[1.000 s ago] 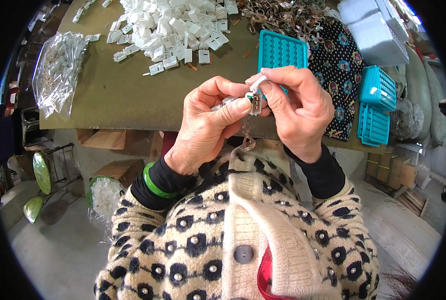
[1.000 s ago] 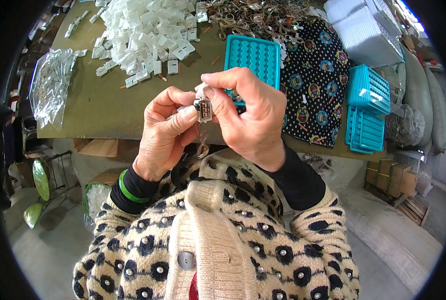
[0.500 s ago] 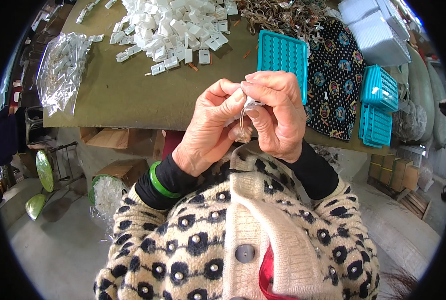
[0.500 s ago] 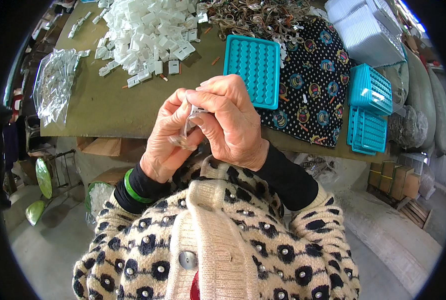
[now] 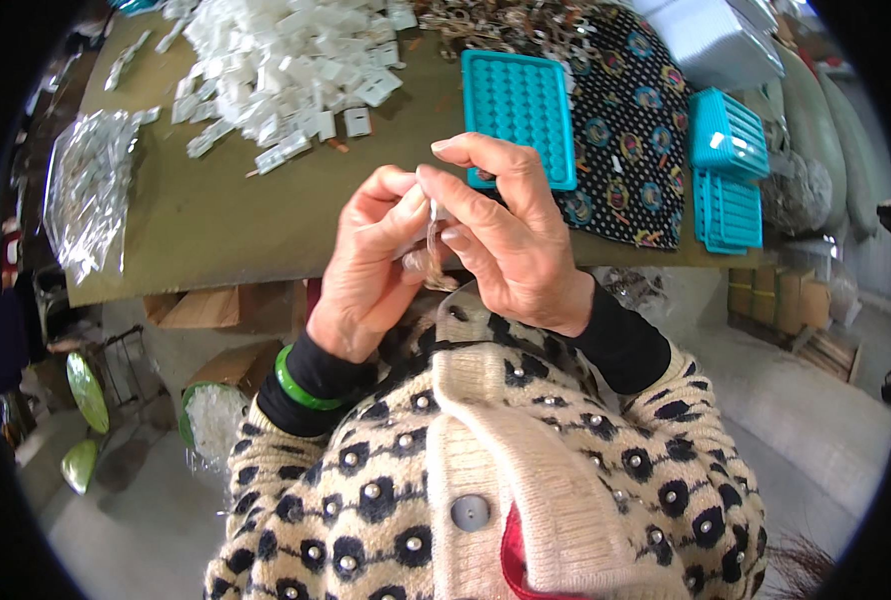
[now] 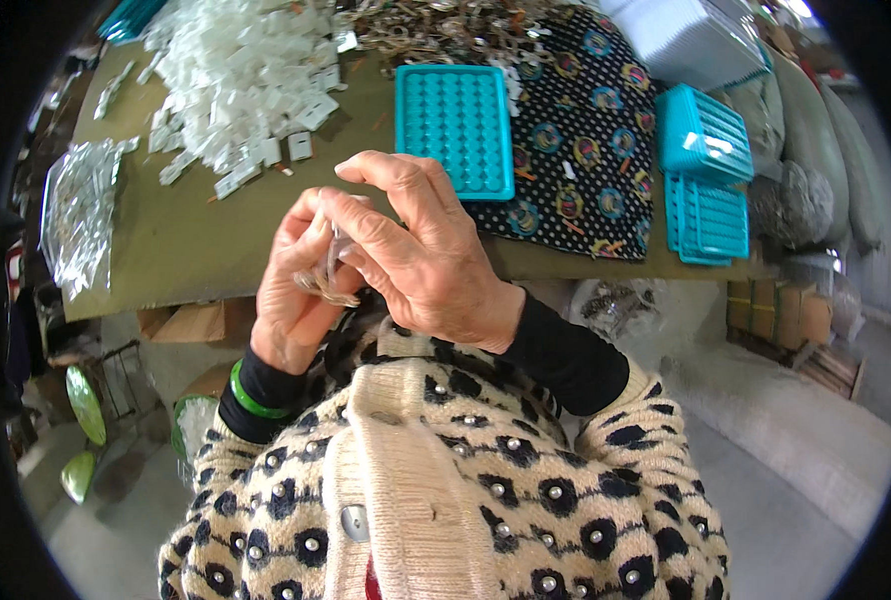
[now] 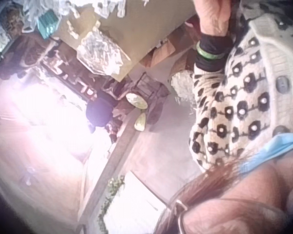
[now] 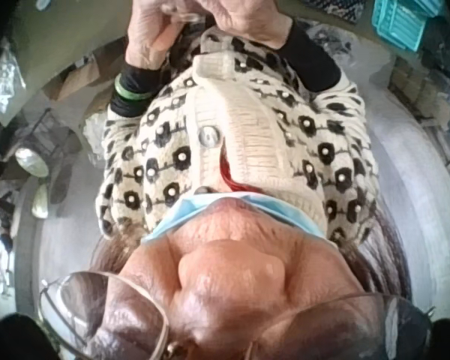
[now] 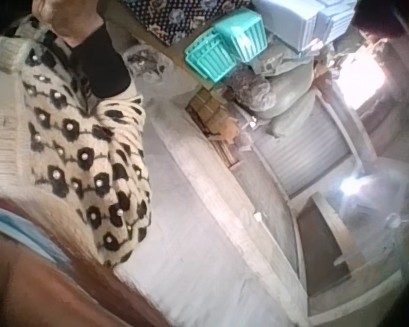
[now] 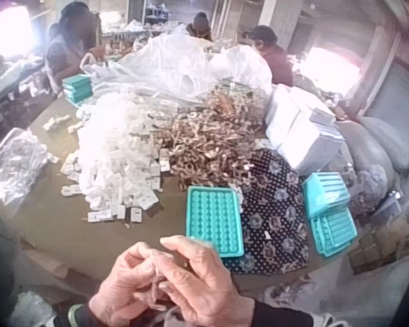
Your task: The person repeatedly picks up small white plastic housings and metal pins from a table, inserts the pins into the housings, and places the assembled units into a blue tray. The process is repeated continuously throughout the clip.
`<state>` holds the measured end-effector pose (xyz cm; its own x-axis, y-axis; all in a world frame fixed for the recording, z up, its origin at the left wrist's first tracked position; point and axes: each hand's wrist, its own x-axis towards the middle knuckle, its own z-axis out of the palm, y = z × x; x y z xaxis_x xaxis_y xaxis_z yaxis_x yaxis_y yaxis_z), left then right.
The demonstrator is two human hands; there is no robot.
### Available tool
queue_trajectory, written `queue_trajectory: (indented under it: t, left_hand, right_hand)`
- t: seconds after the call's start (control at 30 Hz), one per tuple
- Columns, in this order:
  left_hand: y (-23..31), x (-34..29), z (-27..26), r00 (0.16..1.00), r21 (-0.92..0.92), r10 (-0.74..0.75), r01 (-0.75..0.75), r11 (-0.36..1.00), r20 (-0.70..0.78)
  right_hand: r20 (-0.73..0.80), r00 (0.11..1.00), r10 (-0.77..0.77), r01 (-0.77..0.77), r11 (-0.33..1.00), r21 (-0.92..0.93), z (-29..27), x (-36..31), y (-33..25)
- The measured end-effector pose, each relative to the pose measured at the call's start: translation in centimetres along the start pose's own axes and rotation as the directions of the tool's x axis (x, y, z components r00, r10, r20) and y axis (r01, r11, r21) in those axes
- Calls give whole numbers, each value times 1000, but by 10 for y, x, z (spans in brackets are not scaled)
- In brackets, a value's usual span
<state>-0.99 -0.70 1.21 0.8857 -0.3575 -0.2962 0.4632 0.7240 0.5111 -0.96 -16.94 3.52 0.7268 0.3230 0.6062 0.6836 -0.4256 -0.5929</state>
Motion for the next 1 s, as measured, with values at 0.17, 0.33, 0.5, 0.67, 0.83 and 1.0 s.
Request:
queue_trajectory:
  t: [0.17, 0.33, 0.5, 0.67, 0.83, 1.0]
  left_hand:
    - [10, 1, -5, 986, -66, -32, 43, 997, 161]
    - [3, 6, -12, 986, -55, -18, 27, 998, 167]
    - [3, 6, -13, 985, -18, -50, 54, 998, 168]
    - [6, 2, -9, 993, 18, -67, 66, 998, 97]
    - [6, 2, -11, 982, -46, -86, 95, 994, 165]
    - [5, 0, -10, 988, -6, -85, 86, 996, 130]
  right_hand:
    - [-213, 949, 230, -292, 899, -326, -61, -19, 24]
    - [-212, 944, 253, -329, 672, -663, -90, -44, 63]
    - [-131, 932, 337, -322, 609, -725, -90, -59, 75]
    - [-98, 939, 330, -299, 638, -709, -92, -54, 77]
    - [-234, 892, 387, -452, 754, -477, -83, -45, 62]
    - [-22, 709, 705, -658, 673, 337, -69, -28, 22]
